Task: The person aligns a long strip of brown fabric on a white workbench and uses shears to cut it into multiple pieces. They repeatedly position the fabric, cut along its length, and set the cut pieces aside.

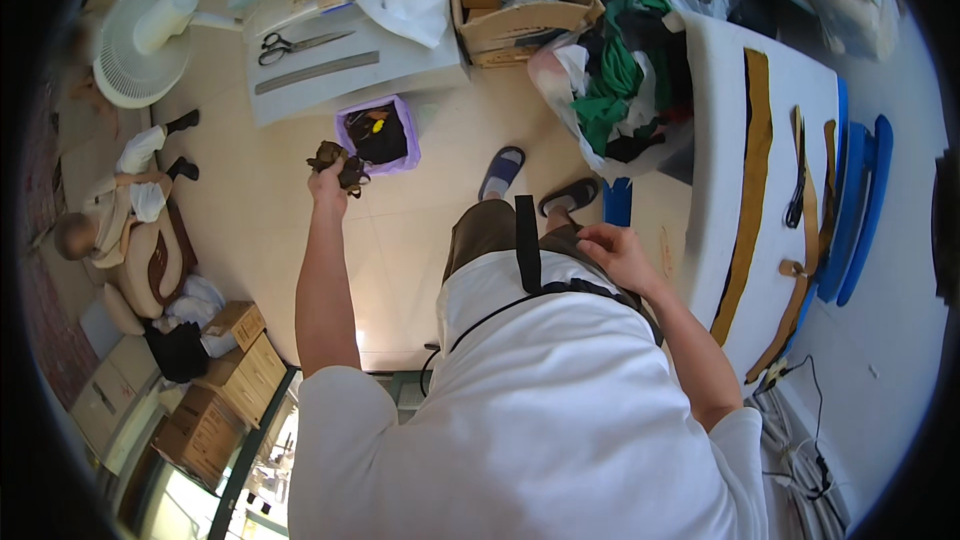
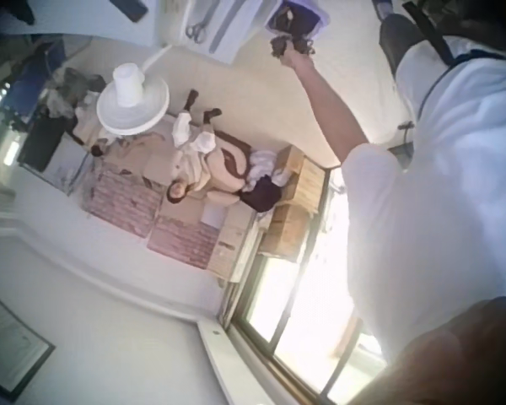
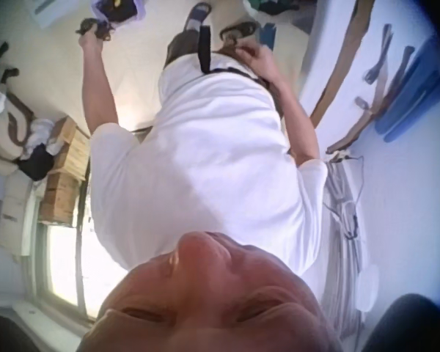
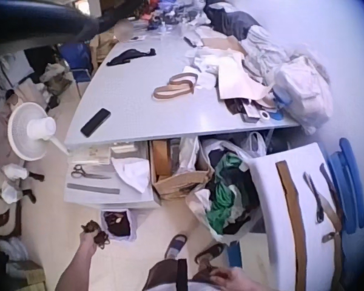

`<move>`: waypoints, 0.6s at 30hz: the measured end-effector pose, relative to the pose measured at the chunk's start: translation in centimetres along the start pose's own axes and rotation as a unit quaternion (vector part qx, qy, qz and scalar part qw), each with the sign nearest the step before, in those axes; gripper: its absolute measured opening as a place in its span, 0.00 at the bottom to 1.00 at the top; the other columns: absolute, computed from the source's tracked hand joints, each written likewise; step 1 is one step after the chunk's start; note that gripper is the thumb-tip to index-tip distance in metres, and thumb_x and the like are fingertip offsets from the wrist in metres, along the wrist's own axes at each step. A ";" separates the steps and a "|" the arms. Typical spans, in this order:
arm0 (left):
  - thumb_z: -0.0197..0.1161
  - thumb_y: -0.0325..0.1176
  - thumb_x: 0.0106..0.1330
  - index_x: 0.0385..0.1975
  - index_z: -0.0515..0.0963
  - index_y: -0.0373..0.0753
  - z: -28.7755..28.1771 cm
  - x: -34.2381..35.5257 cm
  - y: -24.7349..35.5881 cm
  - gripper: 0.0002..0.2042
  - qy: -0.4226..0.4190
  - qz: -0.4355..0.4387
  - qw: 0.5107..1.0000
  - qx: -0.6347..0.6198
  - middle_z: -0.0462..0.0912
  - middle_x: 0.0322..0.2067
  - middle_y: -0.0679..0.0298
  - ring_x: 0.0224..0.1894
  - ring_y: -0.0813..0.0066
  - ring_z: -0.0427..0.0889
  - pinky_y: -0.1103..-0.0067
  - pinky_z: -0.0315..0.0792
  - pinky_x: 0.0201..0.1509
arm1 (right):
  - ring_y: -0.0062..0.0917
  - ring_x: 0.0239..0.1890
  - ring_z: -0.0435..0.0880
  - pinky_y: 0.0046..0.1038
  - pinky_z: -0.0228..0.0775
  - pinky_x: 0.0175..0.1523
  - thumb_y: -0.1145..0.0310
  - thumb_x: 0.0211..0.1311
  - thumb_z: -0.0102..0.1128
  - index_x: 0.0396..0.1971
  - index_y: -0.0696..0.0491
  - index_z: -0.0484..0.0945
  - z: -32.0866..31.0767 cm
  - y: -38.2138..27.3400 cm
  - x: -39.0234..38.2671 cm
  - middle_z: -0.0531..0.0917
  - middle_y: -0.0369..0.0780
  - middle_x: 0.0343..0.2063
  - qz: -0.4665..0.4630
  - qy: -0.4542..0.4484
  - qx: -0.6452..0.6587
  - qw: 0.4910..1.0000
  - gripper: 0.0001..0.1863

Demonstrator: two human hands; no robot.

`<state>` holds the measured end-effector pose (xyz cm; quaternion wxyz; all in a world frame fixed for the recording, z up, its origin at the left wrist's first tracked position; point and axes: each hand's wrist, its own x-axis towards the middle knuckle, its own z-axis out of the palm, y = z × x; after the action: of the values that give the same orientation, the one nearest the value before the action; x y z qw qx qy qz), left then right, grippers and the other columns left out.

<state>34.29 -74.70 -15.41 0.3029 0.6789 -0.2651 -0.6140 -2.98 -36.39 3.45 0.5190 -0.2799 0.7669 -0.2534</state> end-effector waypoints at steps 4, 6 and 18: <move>0.63 0.27 0.66 0.54 0.77 0.32 -0.3 3.9 -0.7 0.17 0.126 -0.030 0.979 0.160 0.84 0.49 0.53 0.46 0.50 0.86 0.53 0.82 0.44 | 0.39 0.37 0.90 0.32 0.80 0.46 0.65 0.65 0.67 0.46 0.58 0.85 0.0 -0.3 -0.9 0.89 0.48 0.37 0.031 0.031 0.001 0.999 0.15; 0.64 0.28 0.63 0.55 0.76 0.32 -1.6 6.0 -1.9 0.19 0.184 -0.032 0.955 0.229 0.80 0.54 0.50 0.52 0.46 0.79 0.46 0.73 0.52 | 0.39 0.37 0.90 0.32 0.80 0.46 0.65 0.65 0.67 0.46 0.58 0.85 -0.1 -0.5 -0.9 0.89 0.48 0.37 0.039 0.035 0.004 0.999 0.15; 0.66 0.28 0.54 0.40 0.83 0.32 10.8 1.2 -12.0 0.14 -0.006 0.035 0.923 0.383 0.87 0.36 0.54 0.40 0.59 0.85 0.69 0.78 0.48 | 0.31 0.36 0.90 0.31 0.80 0.45 0.64 0.67 0.67 0.46 0.57 0.86 -1.9 3.3 -1.5 0.90 0.47 0.34 0.080 0.108 0.091 0.987 0.14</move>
<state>23.59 -68.40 -25.73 0.0393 0.7298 -0.5056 -0.4585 -4.82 -32.79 2.79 0.4753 -0.1404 0.8119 -0.3086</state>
